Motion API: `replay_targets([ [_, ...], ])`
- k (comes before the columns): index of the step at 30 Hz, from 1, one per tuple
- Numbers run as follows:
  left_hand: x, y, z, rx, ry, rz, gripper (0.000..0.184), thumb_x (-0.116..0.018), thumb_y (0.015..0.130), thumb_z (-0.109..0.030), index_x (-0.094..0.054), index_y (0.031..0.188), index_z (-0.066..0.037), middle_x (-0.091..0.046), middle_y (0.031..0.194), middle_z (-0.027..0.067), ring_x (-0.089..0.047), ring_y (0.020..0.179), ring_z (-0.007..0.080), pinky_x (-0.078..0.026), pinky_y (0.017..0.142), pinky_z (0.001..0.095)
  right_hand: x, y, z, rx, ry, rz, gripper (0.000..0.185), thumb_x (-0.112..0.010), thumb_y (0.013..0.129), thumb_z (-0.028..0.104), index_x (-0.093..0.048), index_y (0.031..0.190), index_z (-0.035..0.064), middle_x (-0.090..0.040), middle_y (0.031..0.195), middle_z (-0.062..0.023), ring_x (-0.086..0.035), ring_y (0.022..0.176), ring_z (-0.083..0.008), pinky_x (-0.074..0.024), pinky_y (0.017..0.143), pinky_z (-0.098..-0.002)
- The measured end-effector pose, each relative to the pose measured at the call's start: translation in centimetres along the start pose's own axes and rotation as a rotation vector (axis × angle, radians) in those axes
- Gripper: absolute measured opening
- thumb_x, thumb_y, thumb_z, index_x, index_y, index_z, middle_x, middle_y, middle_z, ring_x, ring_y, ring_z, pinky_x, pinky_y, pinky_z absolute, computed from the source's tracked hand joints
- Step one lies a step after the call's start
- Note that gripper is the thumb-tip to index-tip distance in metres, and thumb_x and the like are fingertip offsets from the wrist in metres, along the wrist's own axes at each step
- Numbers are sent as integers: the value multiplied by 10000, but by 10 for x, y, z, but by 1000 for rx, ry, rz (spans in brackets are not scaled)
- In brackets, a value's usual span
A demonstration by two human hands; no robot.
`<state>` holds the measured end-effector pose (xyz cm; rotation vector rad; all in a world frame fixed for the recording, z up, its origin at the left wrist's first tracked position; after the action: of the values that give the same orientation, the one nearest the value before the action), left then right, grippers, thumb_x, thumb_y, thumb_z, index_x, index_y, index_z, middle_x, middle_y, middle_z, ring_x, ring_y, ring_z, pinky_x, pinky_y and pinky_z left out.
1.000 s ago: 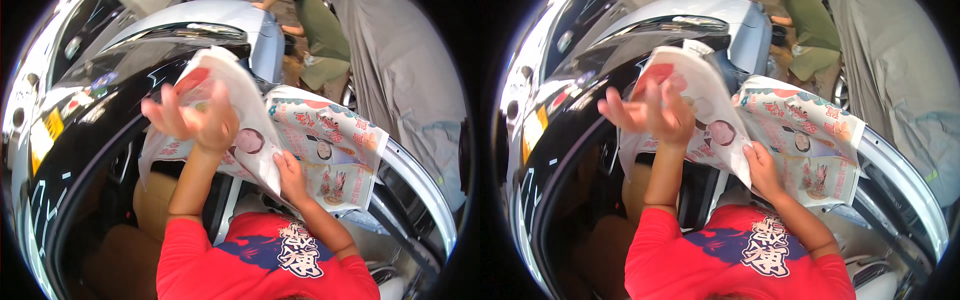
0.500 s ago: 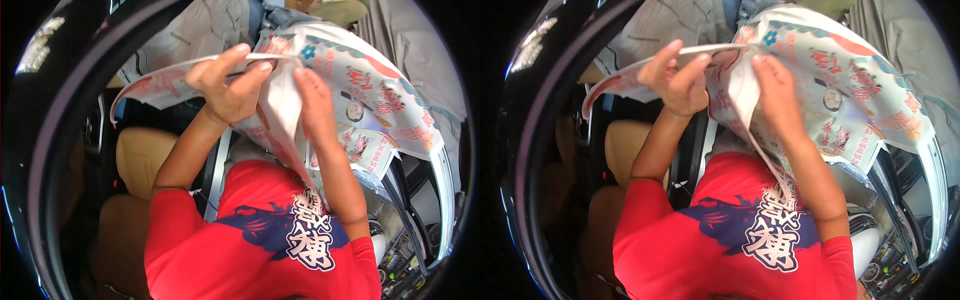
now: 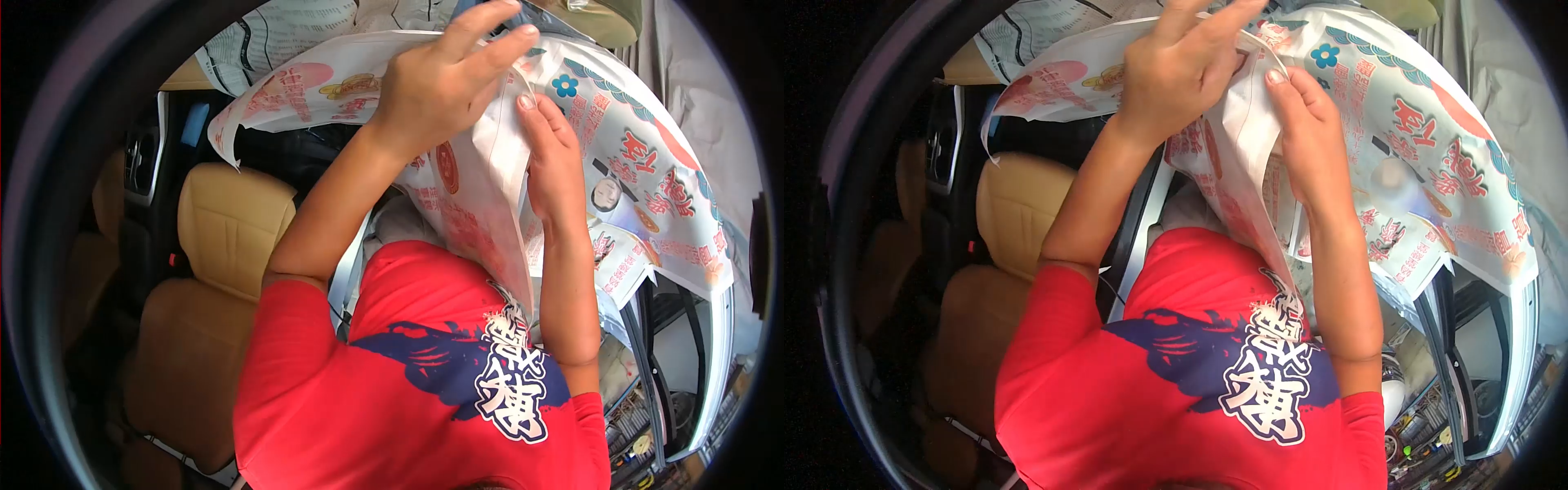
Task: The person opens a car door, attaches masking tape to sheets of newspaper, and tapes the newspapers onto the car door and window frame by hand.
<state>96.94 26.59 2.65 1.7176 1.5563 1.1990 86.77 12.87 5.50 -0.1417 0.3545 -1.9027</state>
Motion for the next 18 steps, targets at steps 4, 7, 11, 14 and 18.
replay_targets([
  [4,-5,2,20,-69,-19,109,298,-735,800,-80,-715,1084,-169,-680,1133,22,-706,767,205,-575,648,361,2,-1,0,-27,-86,30,319,-570,1052,227,-639,1269,3,-705,1123,-48,-641,1015,-93,-501,891,-261],
  [7,1,9,27,-27,-16,159,202,-729,804,-70,-683,995,-118,-662,1019,68,-691,822,265,-567,685,407,-4,-11,5,-53,-129,-9,349,-617,1026,211,-611,1293,-13,-691,1135,-66,-637,987,-100,-516,859,-271],
  [11,8,25,28,135,5,180,124,-716,878,-121,-667,969,-52,-650,1065,150,-684,867,321,-547,741,420,-9,-51,4,242,-466,-185,403,-691,970,108,-562,1333,-9,-650,1219,-102,-635,963,-132,-530,841,-286],
  [14,-10,28,33,138,2,100,102,-694,888,-127,-655,939,-47,-650,992,156,-658,800,337,-525,703,433,-2,-80,16,278,-573,-90,418,-679,953,16,-538,1347,10,-623,1268,-107,-619,943,-152,-531,835,-297],
  [18,-32,41,51,170,48,95,49,-670,890,-102,-675,934,-81,-656,932,119,-651,817,380,-534,699,476,18,-85,19,340,-834,-123,331,-653,936,-33,-598,1258,16,-658,1106,-123,-632,847,-191,-521,752,-317],
])
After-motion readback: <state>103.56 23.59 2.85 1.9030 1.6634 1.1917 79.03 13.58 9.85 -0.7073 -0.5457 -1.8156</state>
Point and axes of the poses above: each hand's wrist, its own y-axis towards the middle knuckle, its own x-axis out of the back of the hand, z = x × y, the point moved 1 cm from there along y, towards the middle knuckle
